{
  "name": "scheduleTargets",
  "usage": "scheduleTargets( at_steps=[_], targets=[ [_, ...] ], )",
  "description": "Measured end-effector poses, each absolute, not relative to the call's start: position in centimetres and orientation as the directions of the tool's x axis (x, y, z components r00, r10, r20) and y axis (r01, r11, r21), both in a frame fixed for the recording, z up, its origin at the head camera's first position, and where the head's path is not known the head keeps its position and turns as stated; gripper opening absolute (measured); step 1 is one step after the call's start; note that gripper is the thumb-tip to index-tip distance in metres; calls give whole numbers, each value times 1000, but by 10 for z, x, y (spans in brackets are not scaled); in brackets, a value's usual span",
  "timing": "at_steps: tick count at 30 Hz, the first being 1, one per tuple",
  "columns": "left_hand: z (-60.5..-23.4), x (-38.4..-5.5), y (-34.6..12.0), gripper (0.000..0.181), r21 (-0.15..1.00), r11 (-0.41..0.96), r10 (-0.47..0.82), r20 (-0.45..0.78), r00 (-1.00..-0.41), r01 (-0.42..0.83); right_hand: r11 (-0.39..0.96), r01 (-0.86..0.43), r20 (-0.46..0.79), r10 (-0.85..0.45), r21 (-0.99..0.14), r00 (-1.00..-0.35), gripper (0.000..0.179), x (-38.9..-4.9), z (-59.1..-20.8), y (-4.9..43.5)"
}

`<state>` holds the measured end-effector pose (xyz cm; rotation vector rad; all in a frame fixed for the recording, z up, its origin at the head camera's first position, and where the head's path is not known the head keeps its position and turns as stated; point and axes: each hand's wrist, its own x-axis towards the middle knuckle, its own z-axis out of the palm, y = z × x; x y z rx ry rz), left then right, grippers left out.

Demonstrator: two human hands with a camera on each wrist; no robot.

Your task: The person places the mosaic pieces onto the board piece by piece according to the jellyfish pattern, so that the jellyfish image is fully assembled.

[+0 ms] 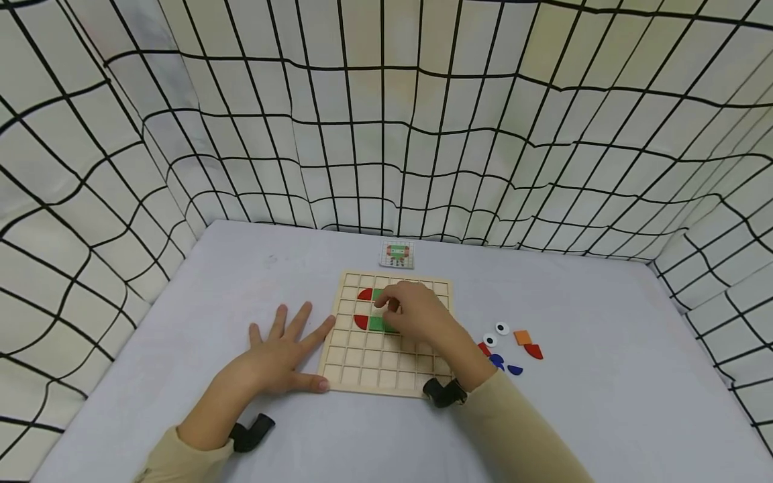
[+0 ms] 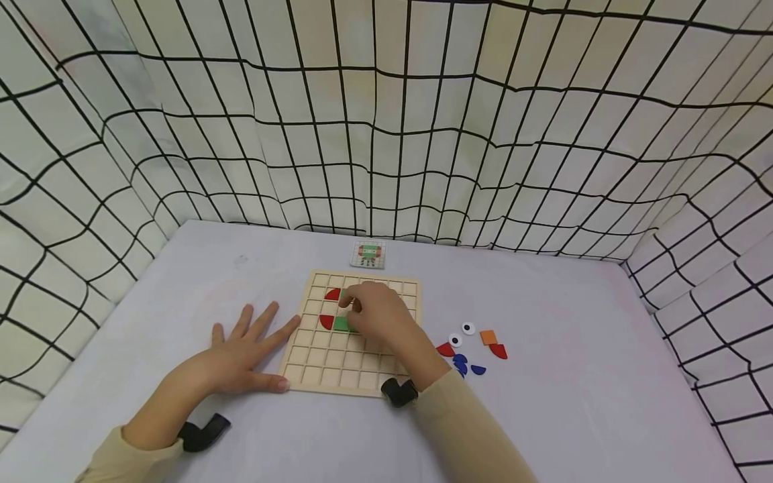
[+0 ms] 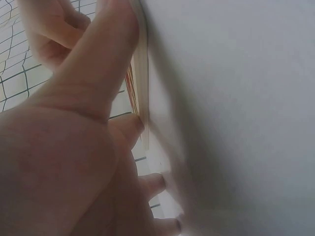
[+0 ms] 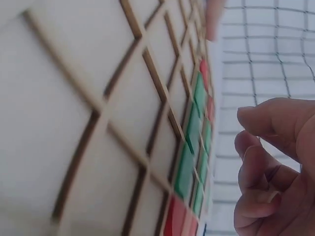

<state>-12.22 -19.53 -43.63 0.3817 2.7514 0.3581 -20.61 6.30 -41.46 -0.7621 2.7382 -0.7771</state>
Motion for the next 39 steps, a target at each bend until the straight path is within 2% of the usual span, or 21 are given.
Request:
scheduleTargets(
  at_steps=[8,14,22,28,39],
  targets=[
    [-432,-122,-192,110,291,932,301,-297,-906,215,639,-338,19,-451,-691,-892,16,-195,-413,119],
    [-430,-121,-193,109,296,929,310,-292,-905,223,635,-274,3,-393,-723,-919,19,-185,-413,162],
    [-430,-121,-193,109,308,927,309,-301,-902,214,691,-194,-36,-303,-696,-952,20,-178,-425,210],
    [-429,-120,-193,109,311,927,307,-301,-903,212,710,-179,-25,-267,-681,-963,19,-173,-431,234],
    [-432,-122,-193,109,313,925,314,-305,-899,217,751,-175,-92,-299,-636,-950,20,-172,-437,241]
  ],
)
